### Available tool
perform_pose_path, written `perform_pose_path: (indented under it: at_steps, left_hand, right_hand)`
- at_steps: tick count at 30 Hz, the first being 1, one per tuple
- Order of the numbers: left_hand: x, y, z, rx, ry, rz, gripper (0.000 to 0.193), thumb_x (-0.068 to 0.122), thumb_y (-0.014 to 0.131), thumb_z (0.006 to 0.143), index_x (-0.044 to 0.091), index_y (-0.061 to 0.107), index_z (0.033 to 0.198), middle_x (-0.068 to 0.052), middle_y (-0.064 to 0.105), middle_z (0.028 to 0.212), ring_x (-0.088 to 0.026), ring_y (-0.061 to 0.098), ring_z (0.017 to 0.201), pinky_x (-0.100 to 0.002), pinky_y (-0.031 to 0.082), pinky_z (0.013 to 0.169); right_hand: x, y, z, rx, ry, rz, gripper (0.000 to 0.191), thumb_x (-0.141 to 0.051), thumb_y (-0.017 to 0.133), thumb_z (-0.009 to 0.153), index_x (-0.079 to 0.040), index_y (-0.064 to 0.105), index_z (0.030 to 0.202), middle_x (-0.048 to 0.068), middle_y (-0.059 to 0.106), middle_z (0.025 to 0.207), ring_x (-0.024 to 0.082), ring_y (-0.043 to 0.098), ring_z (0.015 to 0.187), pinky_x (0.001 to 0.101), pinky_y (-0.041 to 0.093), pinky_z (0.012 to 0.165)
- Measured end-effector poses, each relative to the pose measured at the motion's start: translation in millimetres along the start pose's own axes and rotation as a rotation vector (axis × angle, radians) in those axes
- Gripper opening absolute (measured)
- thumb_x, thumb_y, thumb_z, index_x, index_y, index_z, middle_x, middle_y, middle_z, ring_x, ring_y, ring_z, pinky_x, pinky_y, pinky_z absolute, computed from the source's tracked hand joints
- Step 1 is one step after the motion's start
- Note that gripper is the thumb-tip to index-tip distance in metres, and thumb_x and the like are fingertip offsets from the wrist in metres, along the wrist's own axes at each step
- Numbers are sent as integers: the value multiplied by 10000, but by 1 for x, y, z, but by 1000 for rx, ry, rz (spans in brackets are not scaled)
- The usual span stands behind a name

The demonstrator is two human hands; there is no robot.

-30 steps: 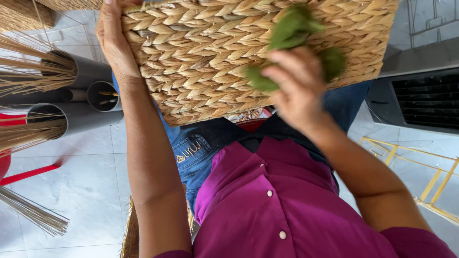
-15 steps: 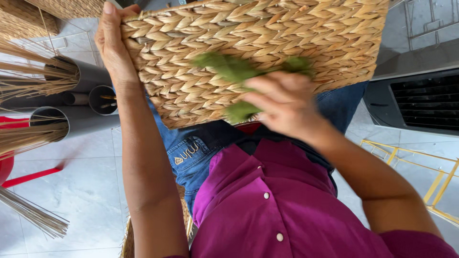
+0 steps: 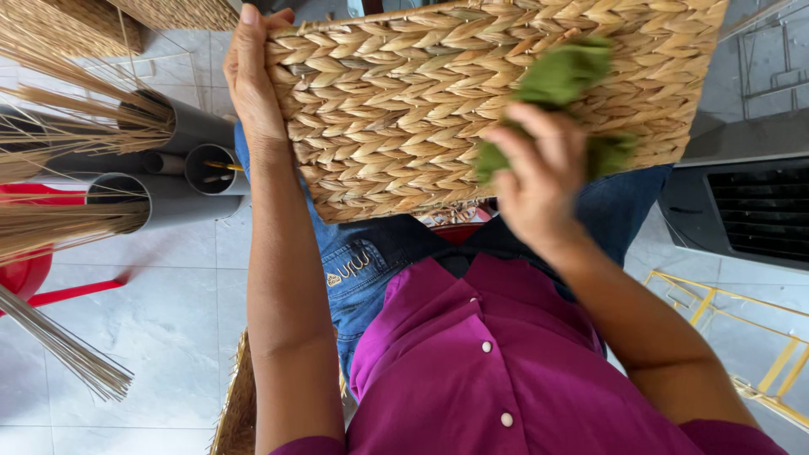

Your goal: The person sits and wipes the woven surface of a water hyacinth basket with a green cloth, rotating the basket to wipe different sides and edges, and occasionally reaches to the table for other baskets. The person continues wiping the basket surfaces throughout the episode.

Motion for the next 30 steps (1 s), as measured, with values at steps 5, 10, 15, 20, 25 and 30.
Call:
perform_pose_path:
  at_steps: [5, 10, 15, 20, 25, 30]
  left_hand:
    - [6, 4, 0, 19, -58, 10, 499, 466, 644, 1003, -21, 754, 986, -185, 743, 1138, -180, 677, 945, -326, 537, 921]
    - [9, 3, 2, -12, -50, 24, 514, 479, 626, 1030, -21, 741, 994, -197, 735, 1115, -191, 658, 945, -333, 521, 919]
    - [13, 5, -1, -18, -25, 125, 562, 523, 595, 1029, -19, 745, 1007, -205, 739, 1170, -208, 671, 1052, -350, 503, 1022]
    - [16, 10, -4, -3, -3, 193, 589, 545, 580, 1030, -20, 743, 1008, -217, 731, 1210, -216, 673, 1137, -359, 478, 1071]
    - [14, 11, -3, 0, -42, 127, 573, 537, 603, 1020, -17, 743, 982, -232, 716, 1208, -237, 649, 1093, -378, 477, 1044]
    - [14, 11, -3, 29, -39, 118, 561, 531, 610, 1009, -14, 742, 984, -238, 727, 1205, -242, 667, 1116, -374, 493, 1062]
  right_hand:
    - [-100, 59, 47, -197, -299, 249, 463, -79, 763, 819, -140, 689, 1271, 19, 524, 1486, 292, 522, 1298, 449, 437, 1102]
    - [-112, 76, 71, -295, -495, 319, 528, -145, 806, 802, -170, 676, 1313, 4, 480, 1511, 249, 519, 1272, 422, 444, 1062]
    - [-23, 29, 52, -185, -394, -29, 496, -188, 846, 818, -204, 720, 1297, -48, 547, 1408, 211, 545, 1121, 373, 434, 954]
    - [96, -66, 21, -5, 4, -324, 444, 2, 733, 852, -147, 772, 1269, 7, 595, 1411, 233, 558, 1274, 384, 415, 1061]
    - [123, -80, 5, 171, 216, -136, 398, 34, 679, 909, -84, 725, 1286, 82, 554, 1487, 292, 492, 1378, 421, 379, 1185]
    - [40, 9, 26, 111, 39, -73, 401, 0, 799, 902, -136, 739, 1275, 59, 556, 1473, 268, 486, 1388, 444, 329, 1198]
Point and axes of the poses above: each hand's wrist, its own z-axis towards the middle knuckle, its own y-axis out of the palm, x = y × z, the point moved 3 cm from there along z, towards the middle knuckle
